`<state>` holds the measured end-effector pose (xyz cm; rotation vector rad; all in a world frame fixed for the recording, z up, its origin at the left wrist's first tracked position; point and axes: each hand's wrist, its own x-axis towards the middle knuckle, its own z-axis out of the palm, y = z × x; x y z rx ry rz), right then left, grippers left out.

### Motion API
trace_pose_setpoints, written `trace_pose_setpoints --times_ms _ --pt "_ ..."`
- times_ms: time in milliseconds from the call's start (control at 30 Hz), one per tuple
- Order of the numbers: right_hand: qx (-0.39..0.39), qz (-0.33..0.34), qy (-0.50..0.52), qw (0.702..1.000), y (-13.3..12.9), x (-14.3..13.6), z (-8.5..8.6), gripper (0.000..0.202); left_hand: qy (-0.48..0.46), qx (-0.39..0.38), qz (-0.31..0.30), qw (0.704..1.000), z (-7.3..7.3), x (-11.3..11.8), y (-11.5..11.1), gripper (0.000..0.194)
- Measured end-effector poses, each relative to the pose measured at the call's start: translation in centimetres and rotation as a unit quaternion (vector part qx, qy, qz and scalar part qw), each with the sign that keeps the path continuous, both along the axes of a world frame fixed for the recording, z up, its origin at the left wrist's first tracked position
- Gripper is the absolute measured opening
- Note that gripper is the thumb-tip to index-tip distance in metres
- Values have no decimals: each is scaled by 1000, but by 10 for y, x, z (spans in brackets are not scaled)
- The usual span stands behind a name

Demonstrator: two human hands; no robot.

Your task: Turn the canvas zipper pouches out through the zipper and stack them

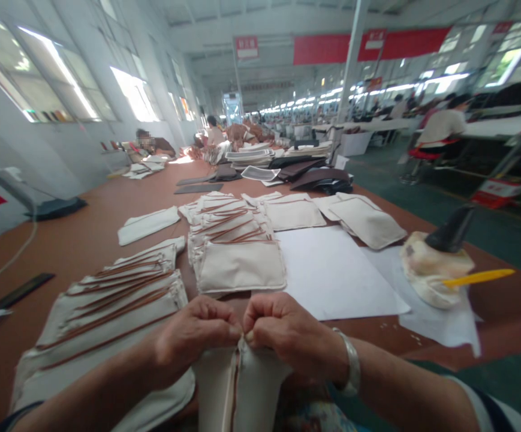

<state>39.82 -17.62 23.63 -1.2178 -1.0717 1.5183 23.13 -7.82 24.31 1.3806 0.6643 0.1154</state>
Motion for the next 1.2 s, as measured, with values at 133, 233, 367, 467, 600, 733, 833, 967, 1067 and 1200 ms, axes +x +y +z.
trace_pose_setpoints --times_ms 133,233,367,467,600,733,833,967,1067,1200 --pt "27 8 -35 999 -5 3 1 15 -2 0 0 1000 -3 -1 -2 16" --pt "70 19 -73 995 -8 3 5 26 -7 9 -5 1000 -5 0 -1 18" --pt "79 16 -124 989 -11 2 5 26 -4 9 -10 1000 -5 0 -1 21" --pt "66 14 -142 988 -12 1 3 20 -8 1 -30 1000 -4 -1 -1 30" --pt "66 9 -148 987 -13 1 1 21 1 27 -82 996 0 -3 1 29" --pt "71 10 -181 981 -14 2 2 18 41 52 -73 995 0 -4 -1 27" --pt "85 16 -220 972 -15 2 4 17 55 50 -56 996 -1 -3 -4 26" --pt "95 18 -318 943 -18 -1 7 14 53 40 -55 996 -1 -2 -5 26" --pt "77 19 -326 942 -17 -3 7 6 36 32 -55 997 1 -2 -8 34" --pt "44 19 -228 972 -16 -1 1 5 -6 -59 -41 997 -3 -2 -15 34"
